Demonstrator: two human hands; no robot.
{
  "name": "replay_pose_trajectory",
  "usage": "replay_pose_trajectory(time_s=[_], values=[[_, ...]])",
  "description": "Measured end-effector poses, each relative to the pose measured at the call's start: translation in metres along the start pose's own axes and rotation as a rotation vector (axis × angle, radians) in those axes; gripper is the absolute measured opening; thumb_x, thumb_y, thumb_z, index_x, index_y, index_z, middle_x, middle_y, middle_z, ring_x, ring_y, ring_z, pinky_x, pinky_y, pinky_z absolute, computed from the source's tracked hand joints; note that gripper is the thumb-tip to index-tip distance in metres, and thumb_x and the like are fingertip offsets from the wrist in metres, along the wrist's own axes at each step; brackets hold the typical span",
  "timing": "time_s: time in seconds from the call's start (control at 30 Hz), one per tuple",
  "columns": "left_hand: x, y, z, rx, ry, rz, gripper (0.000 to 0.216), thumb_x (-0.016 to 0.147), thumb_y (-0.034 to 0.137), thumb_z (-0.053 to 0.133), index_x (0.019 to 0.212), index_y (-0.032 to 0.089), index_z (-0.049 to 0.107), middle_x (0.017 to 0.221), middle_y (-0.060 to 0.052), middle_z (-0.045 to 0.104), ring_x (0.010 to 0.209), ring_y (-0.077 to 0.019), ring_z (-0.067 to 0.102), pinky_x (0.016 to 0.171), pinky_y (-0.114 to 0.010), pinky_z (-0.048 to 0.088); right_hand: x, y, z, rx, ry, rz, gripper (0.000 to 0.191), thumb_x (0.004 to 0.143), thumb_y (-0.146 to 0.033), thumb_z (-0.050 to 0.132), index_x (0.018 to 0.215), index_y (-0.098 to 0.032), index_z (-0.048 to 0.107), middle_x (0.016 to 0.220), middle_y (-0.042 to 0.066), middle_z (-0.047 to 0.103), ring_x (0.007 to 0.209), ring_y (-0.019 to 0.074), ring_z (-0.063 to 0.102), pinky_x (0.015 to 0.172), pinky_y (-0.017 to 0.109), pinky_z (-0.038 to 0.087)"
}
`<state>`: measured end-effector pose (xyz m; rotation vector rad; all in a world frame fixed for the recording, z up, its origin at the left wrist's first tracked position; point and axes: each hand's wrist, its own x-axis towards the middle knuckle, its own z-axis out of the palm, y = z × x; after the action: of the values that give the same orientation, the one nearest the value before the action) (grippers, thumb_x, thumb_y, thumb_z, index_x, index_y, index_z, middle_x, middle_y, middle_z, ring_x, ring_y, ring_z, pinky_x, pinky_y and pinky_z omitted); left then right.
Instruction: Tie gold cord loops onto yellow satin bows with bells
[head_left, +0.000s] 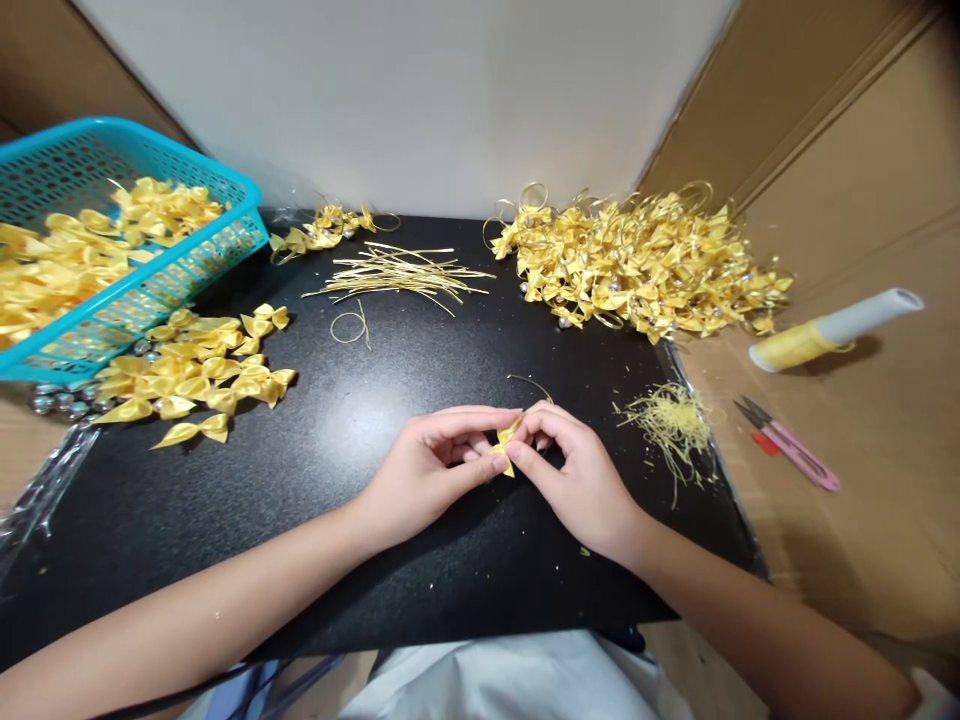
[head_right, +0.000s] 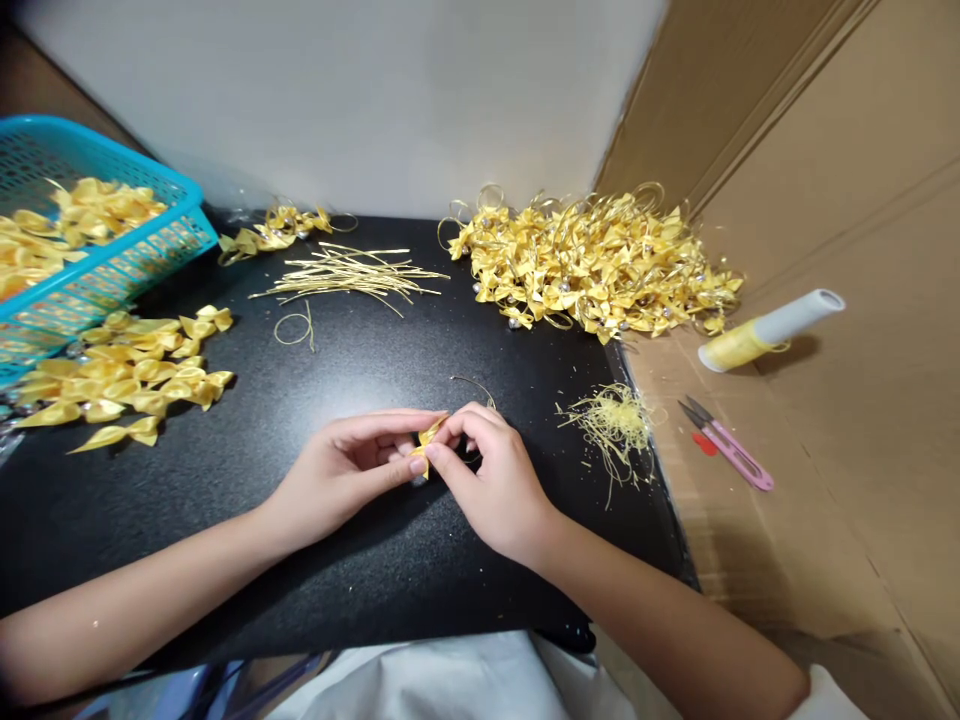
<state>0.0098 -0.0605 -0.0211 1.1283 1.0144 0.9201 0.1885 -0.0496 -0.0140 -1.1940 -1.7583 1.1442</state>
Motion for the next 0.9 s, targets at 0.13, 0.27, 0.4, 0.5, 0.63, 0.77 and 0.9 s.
replay_pose_trajectory(time_s=[0.13, 0.27, 0.4, 0.5, 0.63, 0.77, 0.9], values=[[-0.0010, 0.0027, 0.0006, 0.104, 0.009, 0.082, 0.033, 0.076, 0.022, 0.076, 0.109, 0.022, 0.075, 0.114, -0.009, 0.072, 0.087, -0.0160, 0.069, 0.072, -0.023, 0.057, -0.0004, 0.0012, 0.0010, 0.003, 0.034, -0.025, 0.012, 0.081, -0.015, 0.066, 0.073, -0.019, 0.058, 0.076, -0.001, 0.060, 0.074, 0.0125, 0.055, 0.068, 0.026, 0.042], [-0.0017, 0.0057, 0.0011, 0.155, 0.001, 0.107, 0.031, 0.077, 0.022, 0.076, 0.107, 0.023, 0.076, 0.116, -0.009, 0.072, 0.087, -0.0179, 0.070, 0.072, -0.025, 0.058, 0.0000, 0.0027, 0.0012, 0.001, -0.007, -0.020, 0.016, 0.083, -0.016, 0.063, 0.069, -0.019, 0.055, 0.074, -0.001, 0.057, 0.073, 0.0130, 0.053, 0.069, 0.027, 0.042], [-0.0008, 0.0065, 0.0010, 0.080, 0.011, 0.056, 0.033, 0.074, 0.022, 0.078, 0.107, 0.024, 0.076, 0.117, -0.009, 0.072, 0.085, -0.0163, 0.070, 0.072, -0.025, 0.057, 0.0006, 0.0034, -0.0009, -0.016, -0.055, -0.051, 0.020, 0.089, -0.019, 0.057, 0.070, -0.019, 0.049, 0.077, 0.000, 0.055, 0.077, 0.0138, 0.052, 0.072, 0.028, 0.042], [0.0014, 0.0060, -0.0005, -0.023, 0.023, -0.059, 0.038, 0.071, 0.026, 0.081, 0.108, 0.021, 0.076, 0.103, -0.008, 0.076, 0.072, -0.0129, 0.066, 0.062, -0.022, 0.054, 0.0011, 0.0034, -0.0031, -0.012, -0.099, -0.061, 0.020, 0.092, -0.022, 0.052, 0.073, -0.019, 0.049, 0.080, 0.001, 0.056, 0.079, 0.0144, 0.052, 0.074, 0.029, 0.043], [0.0053, 0.0027, -0.0056, -0.169, -0.011, -0.161, 0.046, 0.068, 0.028, 0.083, 0.112, 0.019, 0.073, 0.082, -0.006, 0.075, 0.061, -0.0094, 0.059, 0.054, -0.019, 0.047, 0.0015, 0.0045, -0.0039, 0.043, -0.138, -0.061, 0.018, 0.094, -0.027, 0.051, 0.078, -0.020, 0.049, 0.082, 0.001, 0.055, 0.080, 0.0141, 0.052, 0.075, 0.029, 0.043], [0.0069, 0.0008, -0.0086, -0.271, -0.025, -0.155, 0.047, 0.067, 0.026, 0.084, 0.113, 0.022, 0.071, 0.089, -0.004, 0.073, 0.060, -0.0067, 0.057, 0.057, -0.019, 0.048, 0.0017, 0.0044, -0.0037, 0.060, -0.149, -0.092, 0.019, 0.095, -0.026, 0.049, 0.077, -0.020, 0.049, 0.081, 0.001, 0.054, 0.081, 0.0142, 0.052, 0.076, 0.029, 0.043], [0.0053, 0.0059, -0.0048, -0.190, 0.029, -0.062, 0.025, 0.072, 0.026, 0.080, 0.092, 0.017, 0.068, 0.083, -0.001, 0.066, 0.063, -0.0076, 0.057, 0.059, -0.020, 0.049, 0.0007, 0.0025, -0.0036, -0.018, -0.138, -0.121, 0.016, 0.095, -0.024, 0.049, 0.079, -0.020, 0.050, 0.084, 0.002, 0.055, 0.083, 0.0149, 0.052, 0.078, 0.030, 0.043]])
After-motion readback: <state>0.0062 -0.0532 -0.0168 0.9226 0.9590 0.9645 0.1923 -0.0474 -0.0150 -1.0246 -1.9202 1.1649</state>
